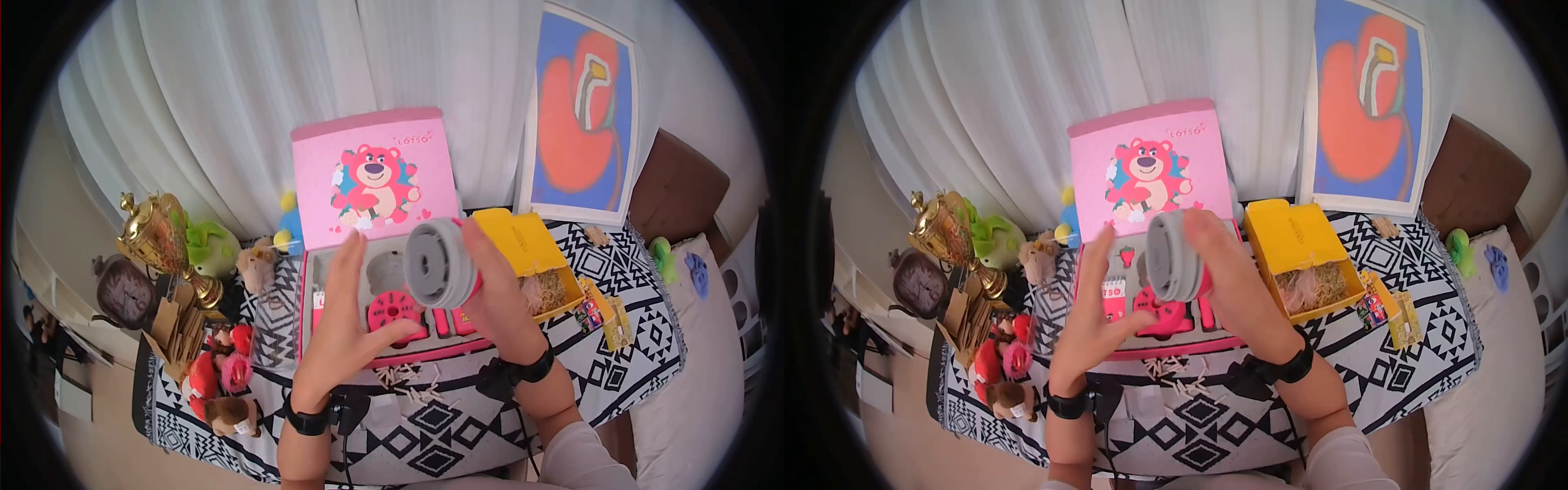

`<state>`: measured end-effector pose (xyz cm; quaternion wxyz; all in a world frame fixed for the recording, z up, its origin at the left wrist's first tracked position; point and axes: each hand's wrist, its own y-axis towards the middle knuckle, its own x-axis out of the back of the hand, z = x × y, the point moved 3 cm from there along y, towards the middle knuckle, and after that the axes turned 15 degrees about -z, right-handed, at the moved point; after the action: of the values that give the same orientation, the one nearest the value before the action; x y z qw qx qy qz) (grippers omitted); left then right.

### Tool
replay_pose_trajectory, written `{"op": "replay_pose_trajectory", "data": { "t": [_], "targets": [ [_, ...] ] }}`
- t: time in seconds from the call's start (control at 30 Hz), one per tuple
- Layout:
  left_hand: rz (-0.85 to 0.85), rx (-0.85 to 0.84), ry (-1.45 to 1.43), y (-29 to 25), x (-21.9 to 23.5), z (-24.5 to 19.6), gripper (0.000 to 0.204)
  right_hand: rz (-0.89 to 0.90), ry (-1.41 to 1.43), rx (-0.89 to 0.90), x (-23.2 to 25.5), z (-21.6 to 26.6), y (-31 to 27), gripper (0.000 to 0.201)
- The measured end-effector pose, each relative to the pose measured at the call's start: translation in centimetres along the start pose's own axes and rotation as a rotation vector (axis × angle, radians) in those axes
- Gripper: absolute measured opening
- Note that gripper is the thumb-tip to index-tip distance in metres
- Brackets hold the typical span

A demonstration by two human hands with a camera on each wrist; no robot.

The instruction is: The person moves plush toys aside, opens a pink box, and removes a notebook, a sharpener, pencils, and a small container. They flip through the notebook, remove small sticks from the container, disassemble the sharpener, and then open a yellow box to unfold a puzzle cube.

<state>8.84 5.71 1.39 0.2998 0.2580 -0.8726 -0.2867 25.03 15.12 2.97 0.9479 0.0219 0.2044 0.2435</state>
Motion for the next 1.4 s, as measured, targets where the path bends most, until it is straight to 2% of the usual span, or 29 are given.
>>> {"op": "replay_pose_trajectory", "data": {
  "t": [0.03,0.07,0.13,0.2,0.3,0.37,0.4,0.43,0.47,0.5,0.53,0.57,0.6,0.73,0.8,0.87,0.97,1.0,1.07,1.1,1.13,1.17,1.2,1.23,1.27,1.3,1.33,1.37,1.4],
  "targets": [
    [0.087,-0.001,0.146,-0.3,-0.7,0.7,0.104,0.010,0.154,-0.100,0.1,0.5,0.4,0.055],
    [0.082,-0.012,0.144,-0.9,-1.5,1.7,0.104,0.012,0.152,-0.089,0.4,0.6,0.6,0.055],
    [0.265,-0.127,0.405,-2.2,-3.7,4.0,0.092,-0.041,0.237,-0.134,1.1,0.1,1.1,0.054],
    [0.327,-0.073,0.391,-2.6,-4.8,5.2,0.088,-0.052,0.218,-0.113,1.0,0.0,1.0,0.052],
    [0.379,0.043,0.347,-2.2,-4.7,5.5,0.085,-0.091,0.230,-0.033,0.8,0.5,0.6,0.046],
    [0.355,0.103,0.322,-1.5,-4.2,5.1,0.085,-0.058,-0.022,0.150,0.8,1.2,0.5,0.046],
    [0.232,0.134,0.186,-0.9,-3.4,4.4,0.079,-0.049,-0.020,0.152,0.7,1.4,0.5,0.046],
    [0.108,0.162,0.051,-0.4,-2.5,3.7,0.073,-0.040,-0.131,0.365,0.4,1.9,0.3,0.056],
    [0.098,0.162,0.058,0.1,-1.7,2.8,0.073,-0.031,-0.241,0.578,0.1,2.4,0.1,0.067],
    [0.062,0.403,-0.458,0.4,-1.0,2.0,0.069,-0.014,-0.176,0.570,-0.2,2.3,-0.2,0.082],
    [0.019,0.631,-0.980,0.3,-0.3,1.1,0.065,-0.003,-0.170,0.567,-0.3,2.1,-0.2,0.082],
    [0.046,0.586,-1.224,0.2,0.3,-0.3,0.062,0.070,-0.270,0.769,-0.7,2.3,-0.4,0.083],
    [0.033,0.587,-1.218,-0.1,0.5,-0.8,0.062,0.143,-0.370,0.969,-1.0,2.3,-0.8,0.085],
    [0.055,0.593,-1.098,-1.1,0.7,-2.1,0.069,0.301,-0.585,1.090,-2.9,2.3,-2.4,0.090],
    [0.119,0.502,-0.972,-0.9,0.9,-2.4,0.068,0.331,-0.586,1.097,-3.0,1.7,-2.3,0.098],
    [0.124,0.522,-0.989,-0.7,1.2,-2.8,0.072,0.330,-0.574,1.066,-3.0,1.7,-2.2,0.105],
    [0.093,0.406,-1.009,-0.5,1.1,-3.5,0.080,0.301,-0.455,1.003,-2.8,0.7,-1.9,0.108],
    [0.080,0.331,-0.986,-0.4,1.1,-3.9,0.083,0.305,-0.456,1.004,-2.7,0.7,-1.8,0.108],
    [0.072,0.258,-0.963,-0.4,0.9,-4.2,0.087,0.337,-0.374,0.843,-2.3,0.4,-1.7,0.102],
    [0.025,0.136,-0.894,-0.3,0.7,-4.2,0.086,0.335,-0.379,0.843,-2.5,0.5,-2.0,0.102],
    [-0.021,0.014,-0.824,-0.2,0.7,-4.3,0.086,0.265,-0.292,0.717,-2.8,0.7,-2.3,0.092],
    [-0.016,0.013,-0.827,-0.1,0.7,-4.3,0.086,0.194,-0.204,0.590,-2.9,0.7,-2.5,0.083],
    [0.004,-0.097,-0.602,0.1,0.8,-4.5,0.085,0.189,-0.205,0.590,-2.7,0.9,-2.7,0.083],
    [0.022,-0.203,-0.376,0.1,0.8,-4.7,0.085,0.148,-0.214,0.442,-2.2,0.7,-2.7,0.075],
    [0.024,-0.205,-0.377,0.1,0.6,-4.9,0.085,0.105,-0.221,0.295,-1.8,0.5,-2.6,0.069],
    [0.003,-0.296,-0.236,-0.1,0.3,-5.5,0.084,0.097,-0.218,0.299,-1.5,0.6,-2.5,0.069],
    [-0.016,-0.382,-0.098,-0.3,0.0,-5.9,0.083,0.099,-0.124,0.162,-1.2,0.3,-2.3,0.067],
    [0.020,-0.451,-0.088,-0.5,0.0,-6.3,0.078,0.101,-0.033,0.028,-0.8,0.2,-2.2,0.066],
    [0.023,-0.456,-0.098,-0.4,0.1,-6.3,0.078,0.092,-0.037,0.033,-0.7,0.4,-2.1,0.066]
  ]
}}
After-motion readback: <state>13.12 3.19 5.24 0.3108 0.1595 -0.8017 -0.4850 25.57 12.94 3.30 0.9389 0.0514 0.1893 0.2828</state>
